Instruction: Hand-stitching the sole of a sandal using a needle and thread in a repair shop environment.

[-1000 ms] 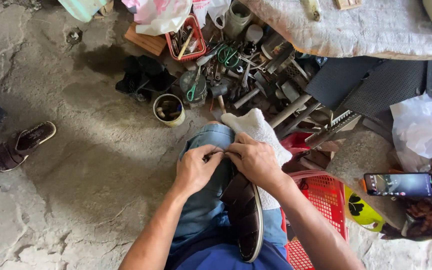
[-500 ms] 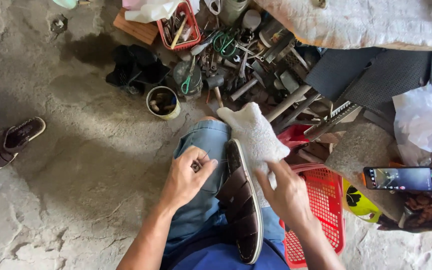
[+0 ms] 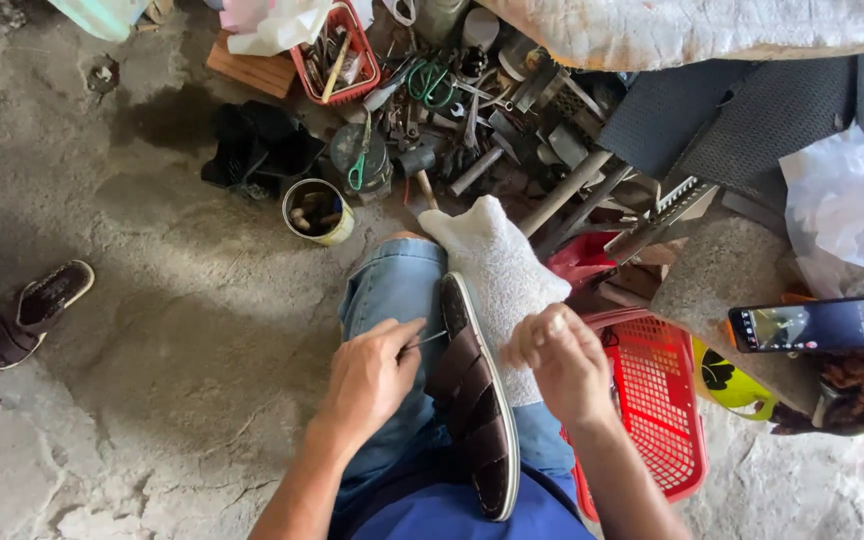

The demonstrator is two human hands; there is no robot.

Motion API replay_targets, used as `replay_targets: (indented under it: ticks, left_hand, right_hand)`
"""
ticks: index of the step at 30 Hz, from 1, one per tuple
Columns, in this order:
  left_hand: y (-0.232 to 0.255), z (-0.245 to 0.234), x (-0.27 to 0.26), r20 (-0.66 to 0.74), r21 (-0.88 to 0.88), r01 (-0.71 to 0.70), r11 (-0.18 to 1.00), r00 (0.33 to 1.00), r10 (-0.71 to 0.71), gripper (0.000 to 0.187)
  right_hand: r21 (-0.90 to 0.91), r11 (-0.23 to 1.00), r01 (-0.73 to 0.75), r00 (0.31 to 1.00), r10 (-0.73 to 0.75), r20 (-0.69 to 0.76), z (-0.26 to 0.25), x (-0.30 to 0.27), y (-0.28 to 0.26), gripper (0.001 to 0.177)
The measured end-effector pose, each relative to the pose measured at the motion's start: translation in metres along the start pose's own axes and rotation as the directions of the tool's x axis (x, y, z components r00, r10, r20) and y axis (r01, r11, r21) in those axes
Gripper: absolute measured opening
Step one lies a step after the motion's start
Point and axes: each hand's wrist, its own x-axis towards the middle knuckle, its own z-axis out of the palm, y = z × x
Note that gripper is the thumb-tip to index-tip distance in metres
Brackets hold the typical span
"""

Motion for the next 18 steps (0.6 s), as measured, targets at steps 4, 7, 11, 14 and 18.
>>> replay_targets:
  ticks: [4,7,11,14,18]
  left_hand:
    - [-0.001,0.022,0.008,-0.102,0.010,-0.090,0.996,0.991,0.091,0.039]
    - [0.001,0.043,0.014,-0.114,0.094,-0.102,0.990,0.987,0.113,0.040]
    - [0.004,0.052,0.019,-0.230,0.159,-0.159,0.974,0.954,0.193,0.043]
    - [0.000,0.057,0.022,-0.205,0.154,-0.115,0.981,0.968,0.145,0.040]
    - [0.005,0.051,0.025,-0.211,0.138,-0.111,0.984,0.968,0.139,0.039]
  right_hand:
    - [-0.278,0.935,-0.219,0.970,0.180,-0.162,-0.005,-0.041,0.016,0.038]
    - [-0.332,0.879,-0.342,0.922,0.246,-0.299,0.010,-0.065,0.006,0.039]
    - [-0.529,0.733,-0.428,0.903,0.314,-0.294,0.024,-0.081,-0.012,0.110]
    - [-0.895,0.322,-0.308,0.899,0.406,-0.163,0.054,-0.078,-0.024,0.102]
    - [-0.815,0.524,-0.247,0.961,0.242,-0.135,0.063,-0.081,-0.025,0.065]
